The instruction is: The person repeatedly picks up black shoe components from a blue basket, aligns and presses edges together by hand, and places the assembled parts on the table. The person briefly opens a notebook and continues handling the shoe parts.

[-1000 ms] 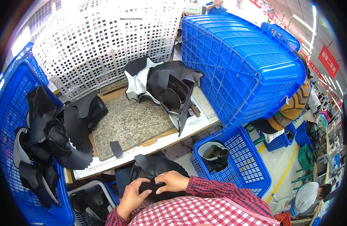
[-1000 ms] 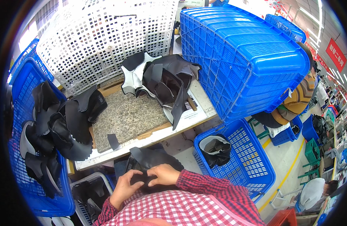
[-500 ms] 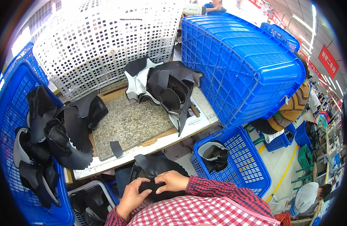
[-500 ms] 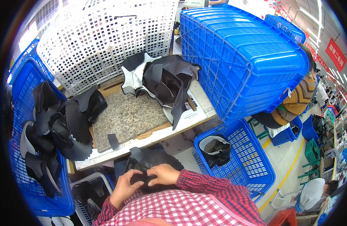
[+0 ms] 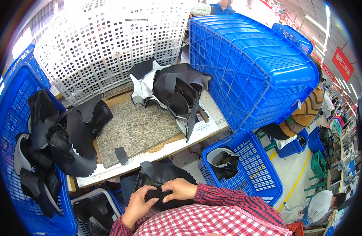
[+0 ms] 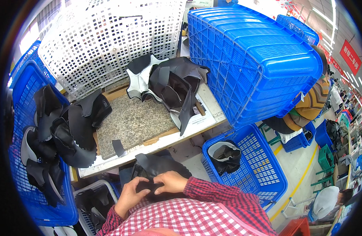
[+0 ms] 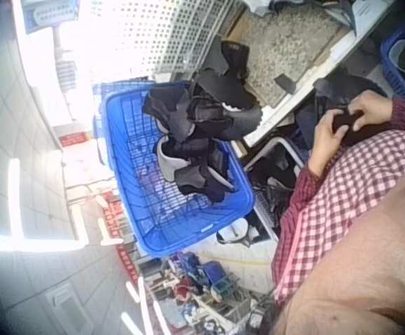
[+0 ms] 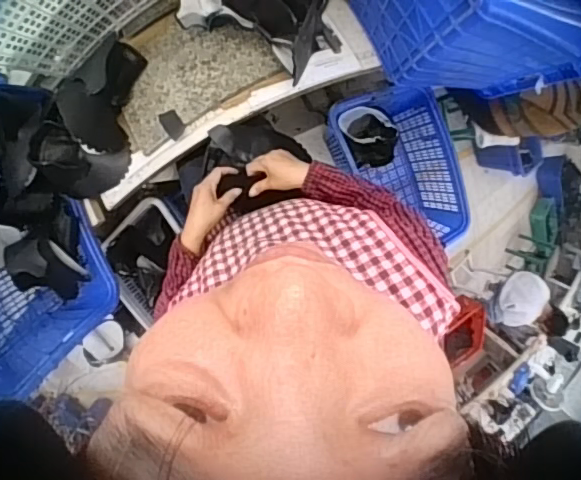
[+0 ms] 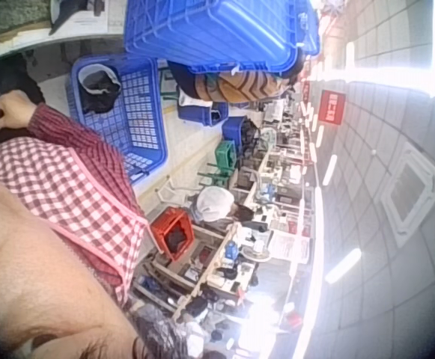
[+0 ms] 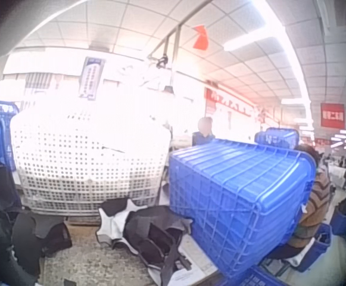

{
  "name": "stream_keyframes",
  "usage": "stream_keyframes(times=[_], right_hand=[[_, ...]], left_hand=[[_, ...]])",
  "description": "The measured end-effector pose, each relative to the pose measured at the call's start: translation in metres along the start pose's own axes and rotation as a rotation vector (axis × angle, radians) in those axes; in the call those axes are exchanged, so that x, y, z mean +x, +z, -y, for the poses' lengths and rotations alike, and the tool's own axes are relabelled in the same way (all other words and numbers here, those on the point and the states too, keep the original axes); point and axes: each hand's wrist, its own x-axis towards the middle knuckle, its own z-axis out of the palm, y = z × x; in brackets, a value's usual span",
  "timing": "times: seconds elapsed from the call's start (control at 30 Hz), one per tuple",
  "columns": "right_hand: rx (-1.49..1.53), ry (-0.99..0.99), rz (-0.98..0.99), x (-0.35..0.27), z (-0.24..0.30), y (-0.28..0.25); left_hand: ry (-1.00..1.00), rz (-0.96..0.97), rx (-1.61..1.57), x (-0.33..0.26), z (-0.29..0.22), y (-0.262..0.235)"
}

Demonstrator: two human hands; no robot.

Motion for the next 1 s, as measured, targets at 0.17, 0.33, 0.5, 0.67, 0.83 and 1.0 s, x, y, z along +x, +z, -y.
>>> stream_keyframes(times=[0.17,0.33,0.5,0.67,0.83,1.0], right_hand=[[-0.009,-0.014,-0.034,0.000,0.001,0.003],[-0.034,0.022,-0.021,-0.003,0.002,0.001],[0.065,0.084,0.083,-0.009,-0.007,-0.011],[-0.041,0.113,-0.028,-0.016,-0.007,-0.006],[-0.125,0.149,-0.070,-0.018,-0.006,-0.005],[-0.119,0.133,-0.088,-0.018,-0.008,-0.007]], left_hand=[[0.023,-0.004,0.009,0.000,0.000,-0.002],[-0.055,0.019,-0.023,0.001,0.006,0.000],[-0.073,0.001,-0.057,-0.001,0.014,0.002],[-0.088,0.017,-0.052,0.001,0.017,0.001],[-0.104,0.018,-0.046,0.002,0.016,0.000],[-0.087,0.008,-0.035,0.001,0.016,0.000]])
